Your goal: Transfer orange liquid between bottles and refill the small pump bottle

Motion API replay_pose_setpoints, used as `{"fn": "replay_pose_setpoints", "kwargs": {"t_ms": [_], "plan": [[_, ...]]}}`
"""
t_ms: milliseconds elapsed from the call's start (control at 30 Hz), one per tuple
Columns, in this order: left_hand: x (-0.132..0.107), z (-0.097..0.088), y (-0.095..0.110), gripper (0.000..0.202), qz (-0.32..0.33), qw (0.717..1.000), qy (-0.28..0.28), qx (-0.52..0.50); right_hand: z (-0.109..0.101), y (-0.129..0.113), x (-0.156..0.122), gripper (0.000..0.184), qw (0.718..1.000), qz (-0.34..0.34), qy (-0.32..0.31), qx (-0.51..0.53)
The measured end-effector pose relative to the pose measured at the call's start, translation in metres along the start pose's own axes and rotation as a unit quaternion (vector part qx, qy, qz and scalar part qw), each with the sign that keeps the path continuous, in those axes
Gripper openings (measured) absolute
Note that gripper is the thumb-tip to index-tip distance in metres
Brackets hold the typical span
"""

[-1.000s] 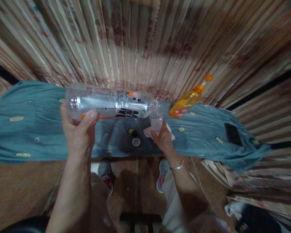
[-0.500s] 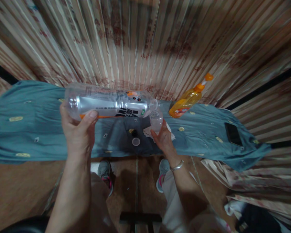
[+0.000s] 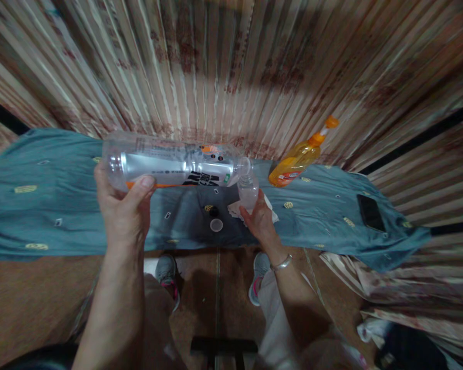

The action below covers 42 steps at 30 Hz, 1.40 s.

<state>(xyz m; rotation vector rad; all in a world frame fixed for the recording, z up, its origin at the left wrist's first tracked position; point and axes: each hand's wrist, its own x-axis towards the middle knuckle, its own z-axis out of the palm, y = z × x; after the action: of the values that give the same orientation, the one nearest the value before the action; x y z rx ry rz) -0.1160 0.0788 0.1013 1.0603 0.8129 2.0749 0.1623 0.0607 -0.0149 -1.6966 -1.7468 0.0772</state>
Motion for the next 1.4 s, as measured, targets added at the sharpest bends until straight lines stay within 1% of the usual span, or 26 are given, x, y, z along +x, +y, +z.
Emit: {"fn": "replay_pose_setpoints", "kwargs": {"t_ms": [267,433,633,833,967,1233,1400], "plan": [[0.0007,0.0014,0.0014,0.052,-0.001,1.0,-0.002,-0.009,0.0011,0.0009,0.0005,0.066,1.0,-0.004,0.007,-0.004],[0.0005,0.0008,0.0005,0.051,0.013,1.0,-0.007,-0.008,0.0003,0.0,0.0001,0.067,1.0,-0.003,0.012,0.006],[0.0009,-0.0006,-0.0001,0.052,0.0,1.0,-0.001,-0.017,-0.0007,0.0001,0.0006,0.068,1.0,0.002,0.006,0.01],[0.0012,0.0016,0.0016,0.051,0.004,1.0,-0.004,-0.018,-0.0031,-0.0016,0.0014,0.066,1.0,0.007,-0.01,0.004],[0.0009,0.001,0.0014,0.05,0.008,1.0,-0.012,-0.015,-0.0034,-0.0029,0.0017,0.066,1.0,0.013,-0.008,0.006],[0.0012,-0.002,-0.0029,0.054,0.03,0.999,-0.021,0.007,-0.0046,-0.0018,0.0014,0.069,1.0,0.014,-0.014,0.02],[0.0008,-0.0012,-0.0018,0.056,0.02,1.0,-0.019,-0.003,-0.0053,-0.0032,0.0019,0.07,1.0,0.023,-0.013,0.016]]}}
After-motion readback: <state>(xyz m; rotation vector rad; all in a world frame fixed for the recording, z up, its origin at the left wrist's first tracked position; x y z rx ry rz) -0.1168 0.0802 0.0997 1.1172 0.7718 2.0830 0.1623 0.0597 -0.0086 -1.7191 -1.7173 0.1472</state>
